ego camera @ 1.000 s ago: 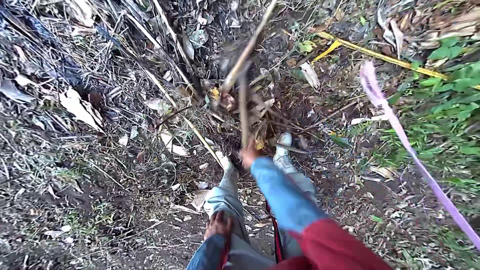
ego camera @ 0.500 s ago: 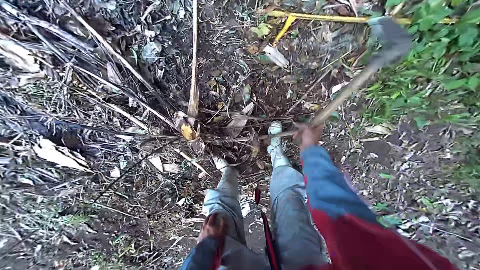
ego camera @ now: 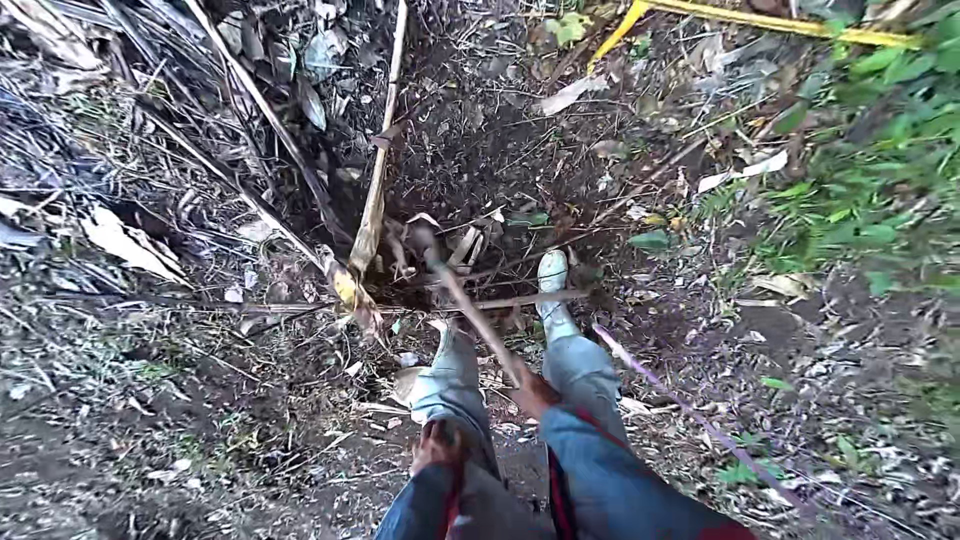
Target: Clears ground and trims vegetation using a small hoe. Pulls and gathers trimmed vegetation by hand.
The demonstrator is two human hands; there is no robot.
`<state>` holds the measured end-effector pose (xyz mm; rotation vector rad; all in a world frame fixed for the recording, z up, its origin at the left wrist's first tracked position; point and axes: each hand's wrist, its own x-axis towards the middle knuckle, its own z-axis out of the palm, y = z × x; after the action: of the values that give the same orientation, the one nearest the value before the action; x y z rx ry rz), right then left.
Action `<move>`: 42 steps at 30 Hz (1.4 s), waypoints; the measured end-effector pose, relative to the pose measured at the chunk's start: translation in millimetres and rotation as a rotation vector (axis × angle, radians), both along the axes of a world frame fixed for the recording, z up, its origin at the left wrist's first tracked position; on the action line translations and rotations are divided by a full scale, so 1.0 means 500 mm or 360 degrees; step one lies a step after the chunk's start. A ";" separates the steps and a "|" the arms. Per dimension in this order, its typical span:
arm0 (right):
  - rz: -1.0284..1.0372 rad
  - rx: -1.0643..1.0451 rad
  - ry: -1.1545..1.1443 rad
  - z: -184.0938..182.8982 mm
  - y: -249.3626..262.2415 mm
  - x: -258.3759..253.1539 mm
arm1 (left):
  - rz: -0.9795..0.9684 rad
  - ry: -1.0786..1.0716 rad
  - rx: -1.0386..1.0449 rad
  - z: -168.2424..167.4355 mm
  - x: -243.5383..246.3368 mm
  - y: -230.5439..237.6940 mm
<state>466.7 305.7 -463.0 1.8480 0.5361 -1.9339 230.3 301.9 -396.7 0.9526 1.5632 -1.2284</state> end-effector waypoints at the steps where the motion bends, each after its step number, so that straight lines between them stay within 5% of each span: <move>1: -0.0091 0.0076 -0.0140 0.000 0.009 0.051 | -0.0013 0.0013 -0.0001 -0.003 -0.007 0.006; 6: -0.1389 0.0595 -0.0967 -0.051 0.138 0.234 | -0.0119 -0.0026 -0.0042 -0.018 -0.076 0.026; 10: -0.2489 0.1087 -0.1122 -0.155 0.355 0.223 | -0.0150 0.0005 -0.0060 -0.027 -0.103 0.015; 12: -0.2460 0.1010 -0.1000 -0.215 0.378 0.119 | -0.0138 0.0010 -0.0050 -0.027 -0.106 0.000; 15: -0.1381 0.0332 -0.0425 -0.257 0.184 -0.109 | -0.0049 -0.0003 -0.0033 -0.020 -0.109 -0.026; 17: -0.0944 0.0069 -0.0275 -0.239 0.095 -0.184 | 0.0021 0.0002 0.0026 -0.030 -0.105 -0.046; 20: -0.0761 -0.0132 -0.0297 -0.174 0.031 -0.153 | 0.0073 0.0034 -0.0044 -0.005 -0.096 -0.084; 22: -0.0733 0.0050 -0.0420 -0.165 0.012 -0.075 | 0.0089 0.0025 -0.0057 -0.019 -0.089 -0.065; 26: -0.1295 0.0492 -0.0734 -0.184 0.084 0.047 | 0.0035 0.0003 -0.0028 -0.028 -0.121 -0.069; 29: -0.2267 0.0976 -0.0651 -0.275 0.281 0.126 | 0.0024 0.0028 -0.0020 -0.032 -0.141 -0.064; 32: -0.2615 0.1286 -0.0507 -0.377 0.448 0.162 | 0.0002 0.0035 0.0030 -0.042 -0.153 -0.071; 34: -0.2050 0.1054 -0.0555 -0.422 0.373 0.085 | -0.0001 0.0036 -0.0007 -0.048 -0.155 -0.075; 36: -0.1009 0.0565 -0.0353 -0.400 0.110 -0.021 | 0.0004 0.0056 -0.0080 -0.038 -0.143 -0.078; 38: -0.0310 0.0220 -0.0066 -0.326 -0.094 -0.089 | 0.0004 0.0078 -0.0079 -0.047 -0.127 -0.070; 42: 0.0049 -0.0123 0.0016 -0.165 -0.179 -0.102 | 0.0046 0.0072 -0.0129 -0.030 -0.113 -0.075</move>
<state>415.6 216.3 -545.3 1.7729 0.4830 -1.9172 173.8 264.3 -411.7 0.8531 1.5450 -1.2909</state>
